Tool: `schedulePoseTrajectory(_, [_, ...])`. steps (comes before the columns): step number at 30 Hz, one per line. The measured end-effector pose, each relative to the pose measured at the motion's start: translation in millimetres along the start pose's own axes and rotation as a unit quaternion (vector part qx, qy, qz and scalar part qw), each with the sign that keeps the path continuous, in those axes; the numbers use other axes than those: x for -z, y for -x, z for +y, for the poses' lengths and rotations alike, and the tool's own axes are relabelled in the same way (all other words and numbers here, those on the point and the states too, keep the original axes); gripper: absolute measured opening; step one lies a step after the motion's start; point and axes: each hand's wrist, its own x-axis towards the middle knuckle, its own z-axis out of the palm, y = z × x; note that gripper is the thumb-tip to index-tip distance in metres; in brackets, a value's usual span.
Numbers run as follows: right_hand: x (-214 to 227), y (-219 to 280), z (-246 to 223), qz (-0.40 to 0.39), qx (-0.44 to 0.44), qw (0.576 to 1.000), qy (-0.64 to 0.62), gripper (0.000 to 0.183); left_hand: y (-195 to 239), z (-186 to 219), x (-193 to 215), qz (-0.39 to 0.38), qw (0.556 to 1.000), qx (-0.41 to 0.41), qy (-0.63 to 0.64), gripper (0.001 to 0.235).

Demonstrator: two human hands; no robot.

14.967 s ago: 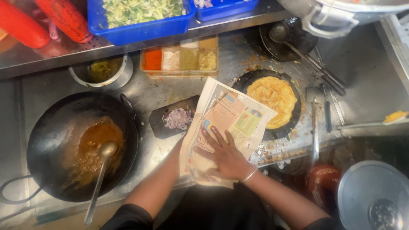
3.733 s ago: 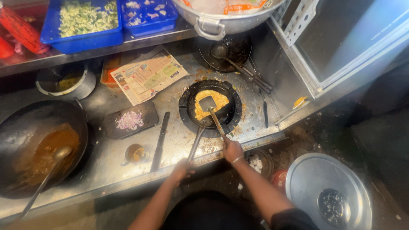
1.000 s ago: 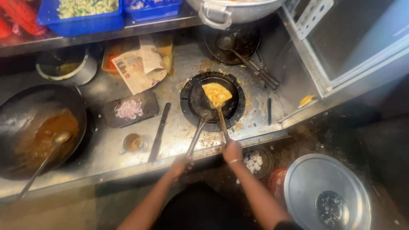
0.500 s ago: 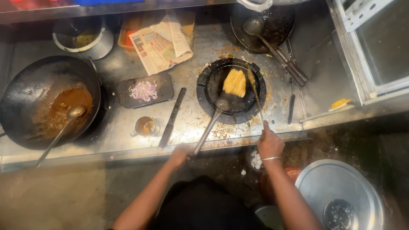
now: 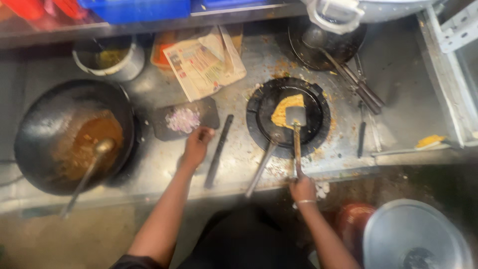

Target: The person cooks an omelette in a small pan, flips it with a spatula, and folds it in half. The person then wraps the finished omelette in a sheet of newspaper.

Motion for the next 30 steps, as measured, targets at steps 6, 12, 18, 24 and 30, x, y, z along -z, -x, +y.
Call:
schedulePoseTrajectory(6, [3, 0, -10, 0.018, -0.024, 0.999, -0.031, 0.063, -130, -46, 37, 0.211, 0.954, 0.136, -0.164, 0.059])
schedulePoseTrajectory(12, [25, 35, -6, 0.102, -0.105, 0.971, -0.189, 0.053, -213, -63, 29, 0.221, 0.940, 0.222, -0.138, 0.105])
schedulePoseTrajectory(18, [94, 81, 15, 0.024, -0.162, 0.980, -0.110, 0.055, -245, -56, 26, 0.208, 0.939, 0.272, 0.035, 0.116])
schedulePoseTrajectory(24, [76, 43, 24, -0.001, -0.006, 0.988, -0.152, 0.051, -246, -74, 24, 0.185, 0.946, 0.234, 0.125, 0.118])
schedulePoseTrajectory(30, [-28, -13, -4, 0.060, -0.062, 0.927, -0.364, 0.046, -245, -91, 36, 0.159, 0.960, 0.145, 0.178, 0.094])
